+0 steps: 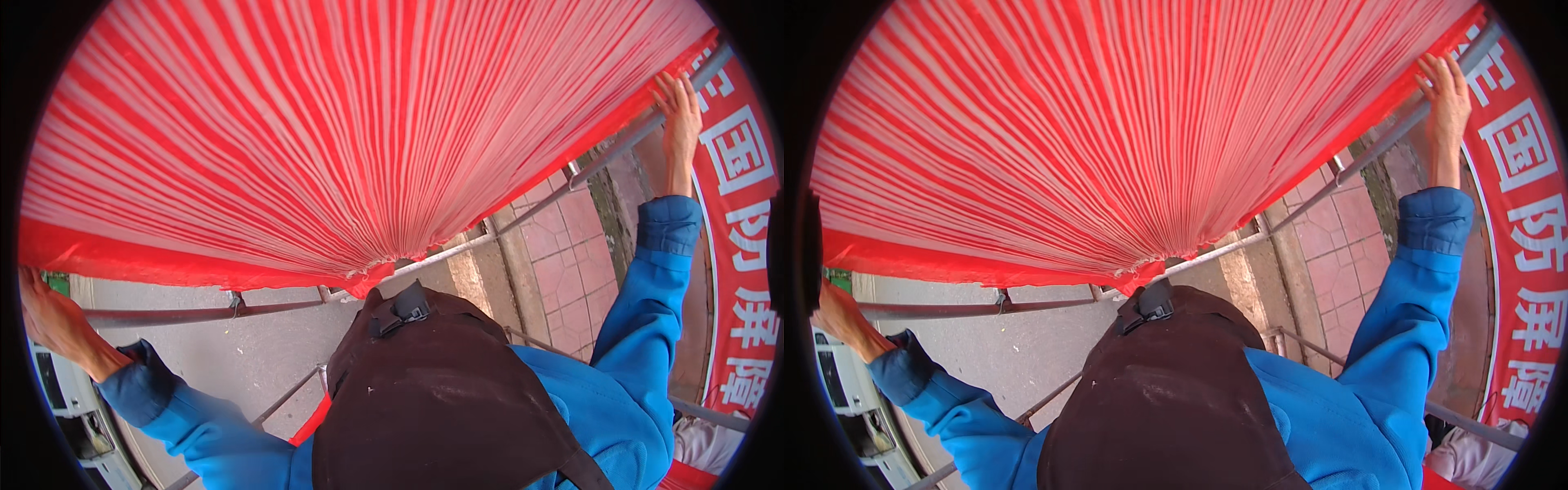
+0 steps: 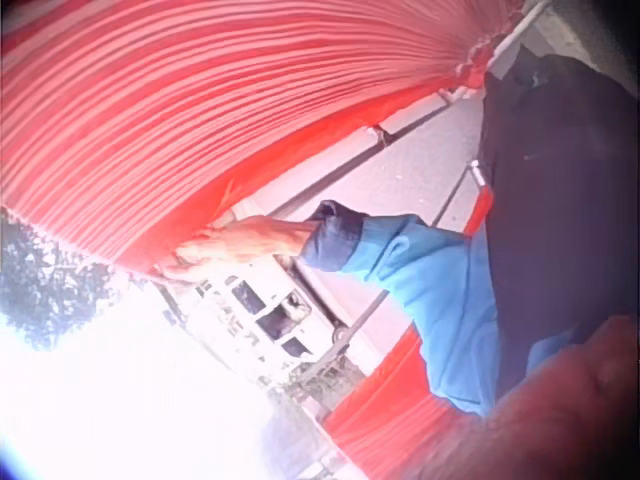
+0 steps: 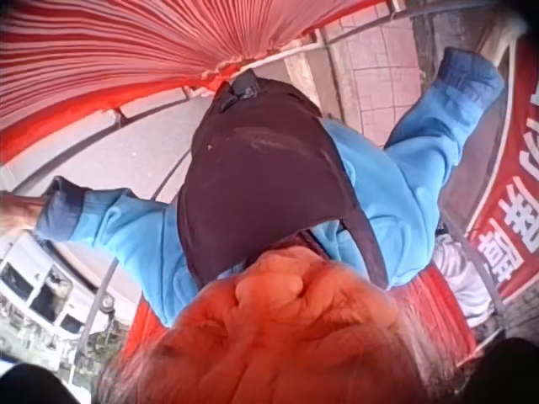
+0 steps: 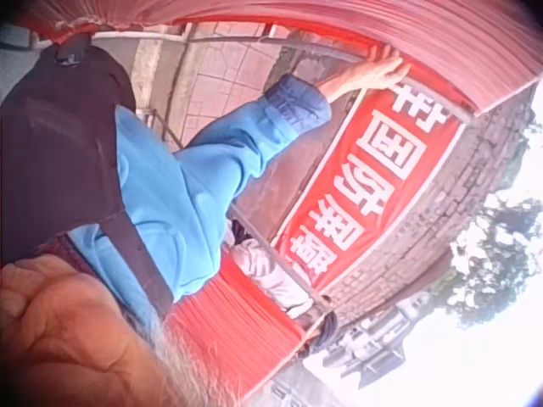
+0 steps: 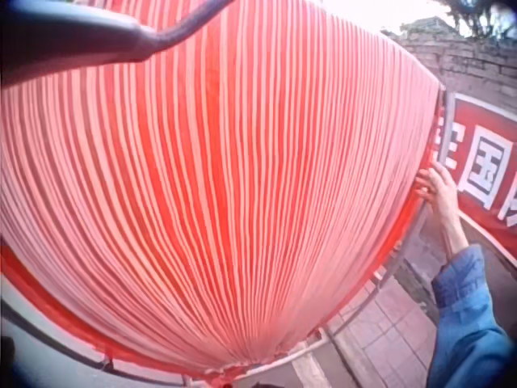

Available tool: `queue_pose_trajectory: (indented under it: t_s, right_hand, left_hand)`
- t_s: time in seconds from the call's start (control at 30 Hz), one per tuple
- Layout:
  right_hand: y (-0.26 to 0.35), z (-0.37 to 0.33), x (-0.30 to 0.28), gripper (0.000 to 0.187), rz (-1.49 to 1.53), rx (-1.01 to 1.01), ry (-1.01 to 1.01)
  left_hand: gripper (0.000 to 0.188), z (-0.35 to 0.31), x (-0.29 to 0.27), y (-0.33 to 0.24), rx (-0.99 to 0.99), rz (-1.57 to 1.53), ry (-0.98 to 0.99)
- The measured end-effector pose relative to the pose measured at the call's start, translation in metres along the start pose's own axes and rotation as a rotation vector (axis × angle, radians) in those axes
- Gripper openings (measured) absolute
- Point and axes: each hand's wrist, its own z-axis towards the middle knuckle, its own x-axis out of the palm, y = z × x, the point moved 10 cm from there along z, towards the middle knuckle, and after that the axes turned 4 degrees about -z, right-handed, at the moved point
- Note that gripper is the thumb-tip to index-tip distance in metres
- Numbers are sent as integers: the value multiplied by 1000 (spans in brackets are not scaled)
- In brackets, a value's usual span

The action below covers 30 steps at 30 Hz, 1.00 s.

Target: The person attaches bamboo poles to a metal frame and secures red fabric using white ties. They then remove a bamboo pole from the frame and carry it into a nearby room, placing it on a stool.

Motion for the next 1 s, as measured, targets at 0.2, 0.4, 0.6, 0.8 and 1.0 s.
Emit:
queue_pose_trajectory:
  t_s: [0.2,0.4,0.6,0.8,1.0]
  right_hand:
    - [-99,-94,1,49,-75,295,44]
    - [-170,-193,4,43,-13,571,126]
    - [-210,-294,41,31,1,801,225]
    - [-208,-378,99,23,88,921,387]
    - [-190,-453,134,21,102,1065,383]
  left_hand:
    - [56,-142,62,9,-239,-290,156]
    - [47,-282,102,86,-720,-430,298]
    - [36,-429,131,174,-1009,-548,461]
    - [33,-544,135,262,-929,-124,794]
    - [33,-620,144,299,-791,134,1196]
